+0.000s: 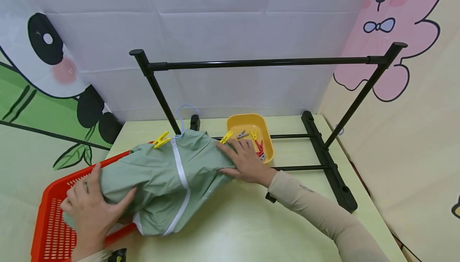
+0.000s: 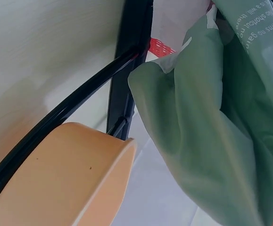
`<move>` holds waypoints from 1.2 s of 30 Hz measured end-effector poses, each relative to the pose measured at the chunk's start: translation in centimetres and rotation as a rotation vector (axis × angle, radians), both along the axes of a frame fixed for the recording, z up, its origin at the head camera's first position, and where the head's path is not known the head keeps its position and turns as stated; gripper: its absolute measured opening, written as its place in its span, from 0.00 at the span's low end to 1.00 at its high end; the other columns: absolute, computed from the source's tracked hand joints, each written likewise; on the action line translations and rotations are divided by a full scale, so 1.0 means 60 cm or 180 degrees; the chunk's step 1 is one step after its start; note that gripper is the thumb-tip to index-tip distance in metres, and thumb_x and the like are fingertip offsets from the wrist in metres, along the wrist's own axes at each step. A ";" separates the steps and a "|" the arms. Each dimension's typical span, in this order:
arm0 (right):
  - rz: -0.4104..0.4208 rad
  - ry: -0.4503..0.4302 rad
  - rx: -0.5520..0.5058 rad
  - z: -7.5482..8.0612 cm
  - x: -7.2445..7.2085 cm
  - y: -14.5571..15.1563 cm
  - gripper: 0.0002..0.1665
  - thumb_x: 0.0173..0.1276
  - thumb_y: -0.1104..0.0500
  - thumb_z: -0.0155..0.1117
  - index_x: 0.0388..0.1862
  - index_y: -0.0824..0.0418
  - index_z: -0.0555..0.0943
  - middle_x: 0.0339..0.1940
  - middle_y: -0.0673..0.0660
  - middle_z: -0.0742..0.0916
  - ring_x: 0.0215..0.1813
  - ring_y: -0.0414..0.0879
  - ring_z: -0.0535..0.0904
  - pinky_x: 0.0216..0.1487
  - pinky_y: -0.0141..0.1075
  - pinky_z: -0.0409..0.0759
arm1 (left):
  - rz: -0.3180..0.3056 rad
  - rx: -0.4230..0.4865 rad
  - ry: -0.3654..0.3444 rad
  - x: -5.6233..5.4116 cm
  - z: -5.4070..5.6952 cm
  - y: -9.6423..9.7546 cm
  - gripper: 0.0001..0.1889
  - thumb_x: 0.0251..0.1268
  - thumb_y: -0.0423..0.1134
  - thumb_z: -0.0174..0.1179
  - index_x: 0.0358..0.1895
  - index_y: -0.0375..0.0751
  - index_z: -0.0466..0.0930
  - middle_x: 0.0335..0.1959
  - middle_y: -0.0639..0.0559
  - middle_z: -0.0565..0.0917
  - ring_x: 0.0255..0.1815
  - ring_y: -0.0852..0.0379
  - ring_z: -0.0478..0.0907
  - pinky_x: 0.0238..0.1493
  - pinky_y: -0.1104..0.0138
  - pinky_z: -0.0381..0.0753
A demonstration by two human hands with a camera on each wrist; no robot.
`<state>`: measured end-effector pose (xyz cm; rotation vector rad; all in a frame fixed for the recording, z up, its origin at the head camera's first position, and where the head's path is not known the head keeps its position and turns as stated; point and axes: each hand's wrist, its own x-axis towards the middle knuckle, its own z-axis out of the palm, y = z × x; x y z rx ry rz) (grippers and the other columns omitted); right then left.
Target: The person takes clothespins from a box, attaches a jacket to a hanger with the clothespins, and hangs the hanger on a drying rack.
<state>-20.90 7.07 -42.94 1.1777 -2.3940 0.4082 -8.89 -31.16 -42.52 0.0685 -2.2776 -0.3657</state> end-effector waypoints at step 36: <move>-0.0215 0.0170 -0.0357 0.008 -0.006 0.022 0.52 0.57 0.40 0.73 0.74 0.63 0.64 0.56 0.63 0.74 0.54 0.58 0.69 0.51 0.52 0.63 | 0.0019 0.0502 -0.1163 0.002 -0.016 -0.015 0.59 0.43 0.59 0.73 0.76 0.36 0.53 0.61 0.22 0.69 0.56 0.25 0.66 0.50 0.34 0.59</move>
